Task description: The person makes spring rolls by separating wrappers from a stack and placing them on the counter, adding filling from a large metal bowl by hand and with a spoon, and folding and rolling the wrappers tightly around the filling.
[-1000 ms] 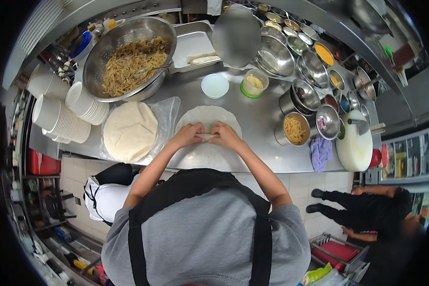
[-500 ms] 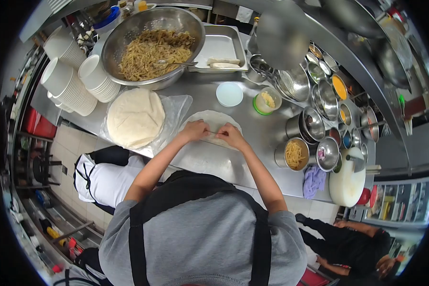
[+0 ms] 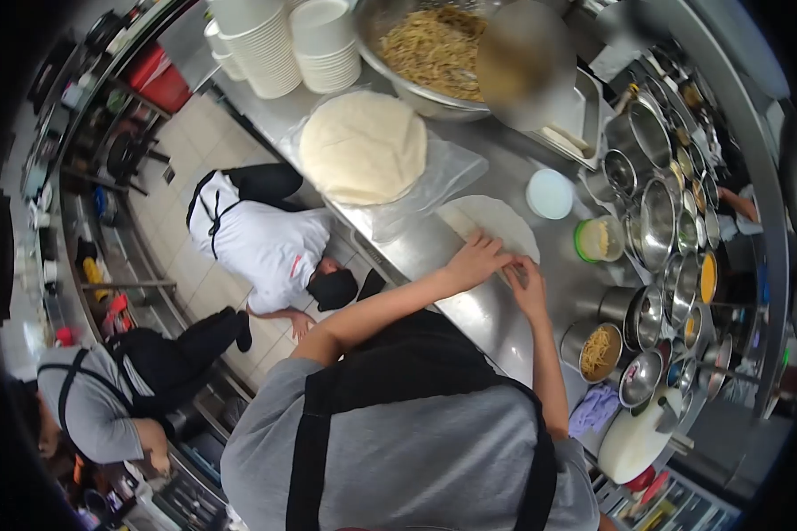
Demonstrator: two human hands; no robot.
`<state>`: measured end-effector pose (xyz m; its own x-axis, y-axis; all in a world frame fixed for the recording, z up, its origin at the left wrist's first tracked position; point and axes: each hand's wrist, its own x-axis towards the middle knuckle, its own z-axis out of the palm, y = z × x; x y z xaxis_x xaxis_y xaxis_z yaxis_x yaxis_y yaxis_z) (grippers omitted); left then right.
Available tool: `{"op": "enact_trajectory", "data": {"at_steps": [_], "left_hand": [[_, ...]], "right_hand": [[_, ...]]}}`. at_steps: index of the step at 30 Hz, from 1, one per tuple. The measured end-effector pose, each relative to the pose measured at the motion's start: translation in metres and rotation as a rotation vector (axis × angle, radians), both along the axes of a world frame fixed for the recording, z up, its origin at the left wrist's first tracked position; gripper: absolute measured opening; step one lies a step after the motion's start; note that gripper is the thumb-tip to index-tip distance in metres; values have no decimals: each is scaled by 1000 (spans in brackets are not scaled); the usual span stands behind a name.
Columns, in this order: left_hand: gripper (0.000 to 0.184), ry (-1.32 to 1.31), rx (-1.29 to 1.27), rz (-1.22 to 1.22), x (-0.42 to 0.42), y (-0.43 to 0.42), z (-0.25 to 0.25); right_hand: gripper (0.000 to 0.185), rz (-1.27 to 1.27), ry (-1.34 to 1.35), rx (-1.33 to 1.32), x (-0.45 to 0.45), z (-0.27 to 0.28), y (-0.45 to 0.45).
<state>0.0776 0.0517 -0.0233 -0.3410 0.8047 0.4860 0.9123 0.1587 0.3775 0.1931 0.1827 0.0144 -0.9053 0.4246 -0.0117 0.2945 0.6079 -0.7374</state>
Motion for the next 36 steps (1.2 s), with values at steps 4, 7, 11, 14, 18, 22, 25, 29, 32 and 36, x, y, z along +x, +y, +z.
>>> {"op": "enact_trajectory", "data": {"at_steps": [4, 7, 11, 14, 18, 22, 25, 29, 32, 36], "left_hand": [[20, 92, 38, 45, 5, 2, -17], [20, -55, -30, -70, 0, -1, -16], [26, -13, -18, -94, 0, 0, -18], [27, 4, -77, -130, -1, -1, -7], [28, 24, -94, -158, -3, -2, -3], [31, 51, -174, -198, -6, -4, 3], [28, 32, -158, -217, -7, -6, 4], [28, -61, -116, -230, -7, -7, 5], [30, -135, -116, -231, -8, -3, 10], [33, -202, -117, -214, -10, -5, 10]], "right_hand": [[30, 160, -36, 301, 20, 9, -3], [32, 133, -41, 535, 28, 3, -4], [29, 40, -130, 617, 34, 11, -9], [24, -5, -173, 612, 37, 10, -9], [13, -41, -190, 578, 32, 0, -8], [11, -68, 42, 585, 22, -9, -16], [13, -145, 182, 566, 23, -19, -26], [20, -391, 480, 109, 23, -29, -43], [21, -512, 638, -185, 19, -24, -52], [21, -348, 587, 23, 21, -45, -57]]}}
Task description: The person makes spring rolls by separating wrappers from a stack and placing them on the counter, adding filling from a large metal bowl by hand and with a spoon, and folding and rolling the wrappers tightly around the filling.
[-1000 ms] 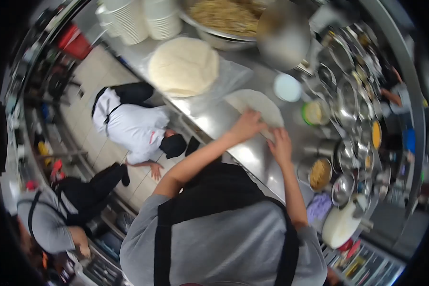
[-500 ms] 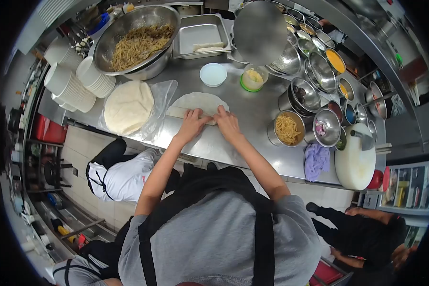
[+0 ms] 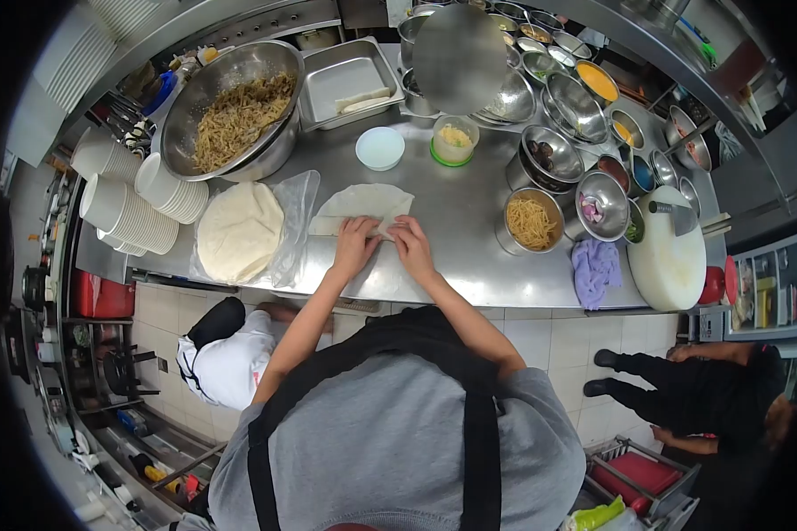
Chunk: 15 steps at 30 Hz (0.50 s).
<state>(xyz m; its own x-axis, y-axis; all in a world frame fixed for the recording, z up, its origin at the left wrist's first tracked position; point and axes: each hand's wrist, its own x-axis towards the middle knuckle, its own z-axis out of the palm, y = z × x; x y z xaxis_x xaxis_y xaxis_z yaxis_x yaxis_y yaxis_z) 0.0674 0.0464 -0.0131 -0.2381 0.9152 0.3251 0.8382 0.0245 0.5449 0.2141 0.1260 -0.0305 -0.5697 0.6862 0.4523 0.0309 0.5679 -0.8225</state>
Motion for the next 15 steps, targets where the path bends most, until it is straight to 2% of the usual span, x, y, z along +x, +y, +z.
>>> {"op": "enact_trajectory", "data": {"at_steps": [4, 10, 15], "left_hand": [[35, -5, -26, -8, -3, 0, 0], [37, -49, -48, -70, -6, -3, -1], [42, -85, -22, -130, -17, -4, -2]], "right_hand": [[18, 5, -113, 202, 3, 7, -10], [17, 81, -211, 353, 0, 1, 1], [21, 107, -237, 338, 4, 2, 4]]}}
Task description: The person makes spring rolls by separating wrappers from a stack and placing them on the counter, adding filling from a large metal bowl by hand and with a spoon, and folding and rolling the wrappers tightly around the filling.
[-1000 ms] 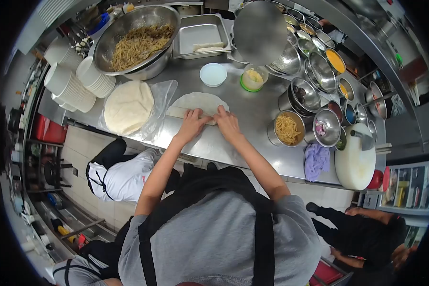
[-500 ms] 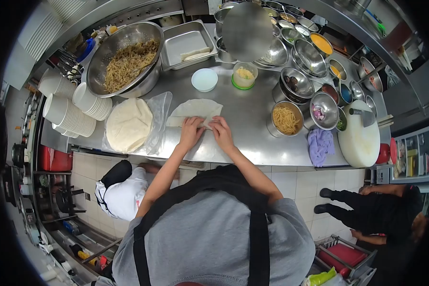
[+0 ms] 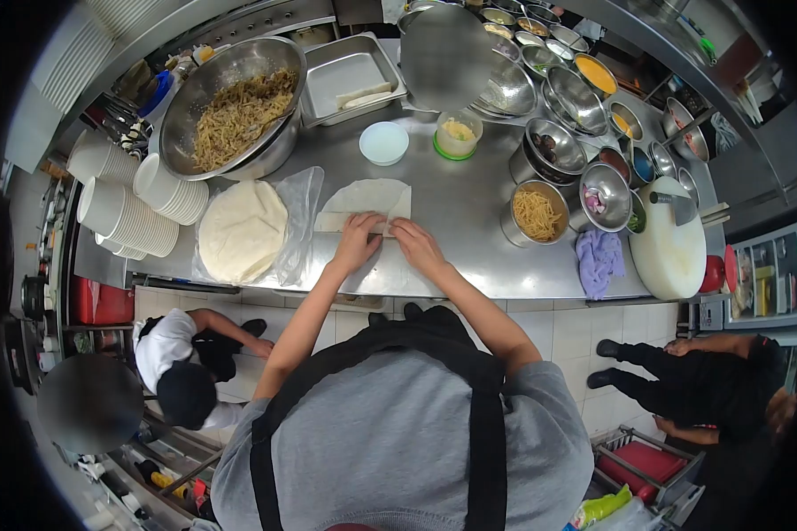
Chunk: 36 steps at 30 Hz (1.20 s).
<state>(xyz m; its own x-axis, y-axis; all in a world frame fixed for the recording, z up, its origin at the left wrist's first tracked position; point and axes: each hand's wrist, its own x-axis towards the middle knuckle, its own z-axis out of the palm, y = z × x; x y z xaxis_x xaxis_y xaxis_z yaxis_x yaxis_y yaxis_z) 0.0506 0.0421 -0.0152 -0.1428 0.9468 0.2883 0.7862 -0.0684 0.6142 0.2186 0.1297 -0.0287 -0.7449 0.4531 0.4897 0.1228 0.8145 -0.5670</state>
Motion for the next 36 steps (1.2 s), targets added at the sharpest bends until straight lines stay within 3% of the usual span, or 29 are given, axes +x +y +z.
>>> {"op": "enact_trajectory", "data": {"at_steps": [6, 10, 14, 16, 19, 22, 25, 29, 36], "left_hand": [[46, 282, 117, 63, -40, -24, 27], [36, 416, 18, -9, -72, -34, 6], [29, 548, 137, -111, -79, -28, 0], [28, 681, 243, -86, -71, -30, 20], [27, 613, 220, 222, -55, -31, 4], [27, 225, 94, 506, -37, -30, 2], [27, -345, 130, 581, -28, -30, 2], [26, -202, 209, 369, -34, -28, -15], [30, -56, 148, 122, -39, -27, 5]], "right_hand": [[23, 21, -76, 86, -3, 8, 2], [23, 24, -89, 86, -1, 6, 2], [22, 41, -94, 76, -1, 9, 2], [21, 48, -98, 70, -1, 10, 3], [22, 44, -96, 84, -1, 11, 2], [22, 45, -81, 101, 0, 11, 1], [21, 40, -85, 105, -2, 9, 1], [21, 47, -68, 110, -2, 10, 1], [24, 41, -80, 59, -5, 12, 4]]}}
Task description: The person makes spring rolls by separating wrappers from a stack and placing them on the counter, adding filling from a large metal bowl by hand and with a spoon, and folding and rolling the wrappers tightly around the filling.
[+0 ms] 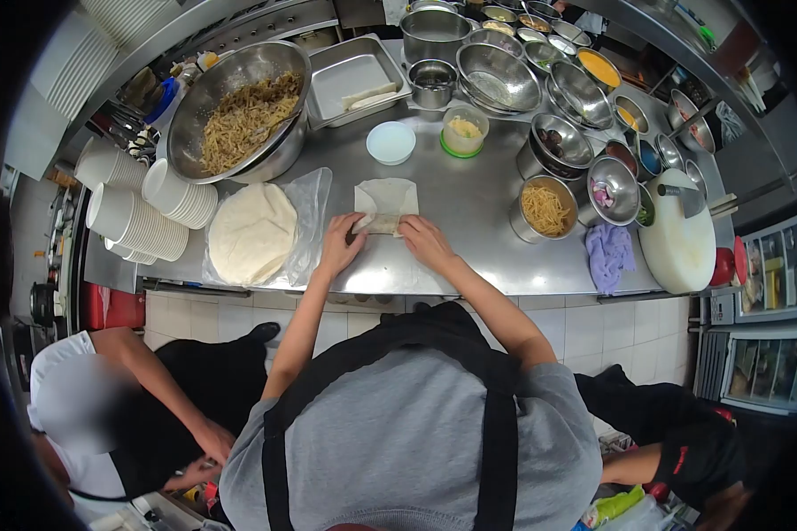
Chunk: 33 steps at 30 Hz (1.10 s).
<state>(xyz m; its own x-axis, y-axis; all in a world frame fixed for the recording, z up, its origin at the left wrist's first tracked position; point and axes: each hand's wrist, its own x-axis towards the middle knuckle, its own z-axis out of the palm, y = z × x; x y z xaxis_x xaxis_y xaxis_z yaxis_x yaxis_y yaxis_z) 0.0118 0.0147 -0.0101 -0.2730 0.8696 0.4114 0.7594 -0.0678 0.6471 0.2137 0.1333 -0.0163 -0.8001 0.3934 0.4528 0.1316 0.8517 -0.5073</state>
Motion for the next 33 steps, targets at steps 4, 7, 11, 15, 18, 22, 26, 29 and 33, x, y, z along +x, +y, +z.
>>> {"op": "enact_trajectory", "data": {"at_steps": [4, 7, 11, 15, 18, 22, 26, 29, 33], "left_hand": [[36, 83, -90, -83, -11, 8, 4], [39, 49, -256, -187, -30, 22, 4], [40, 68, -403, -289, -53, 43, -1], [40, -153, -601, -395, -67, 62, 1], [41, -310, -697, -387, -65, 67, 9], [37, -73, -439, -351, -71, 71, -15], [34, -48, -319, -258, -63, 75, -20], [29, 34, -188, -201, -44, 68, 5], [30, 257, -125, -216, -35, 51, 7]], "right_hand": [[27, 16, -6, -37, -4, 3, 6], [26, -23, -153, -277, -7, 20, 16], [23, 2, -168, -474, -14, 24, 41], [21, -60, -215, -596, -21, 18, 56], [18, -64, -171, -536, -24, 10, 65], [13, -116, -124, -369, -27, -8, 74], [17, -250, -166, -141, -28, -2, 59], [24, -263, -84, 104, -26, 2, 45], [30, -213, -92, 300, -16, -4, 31]]}}
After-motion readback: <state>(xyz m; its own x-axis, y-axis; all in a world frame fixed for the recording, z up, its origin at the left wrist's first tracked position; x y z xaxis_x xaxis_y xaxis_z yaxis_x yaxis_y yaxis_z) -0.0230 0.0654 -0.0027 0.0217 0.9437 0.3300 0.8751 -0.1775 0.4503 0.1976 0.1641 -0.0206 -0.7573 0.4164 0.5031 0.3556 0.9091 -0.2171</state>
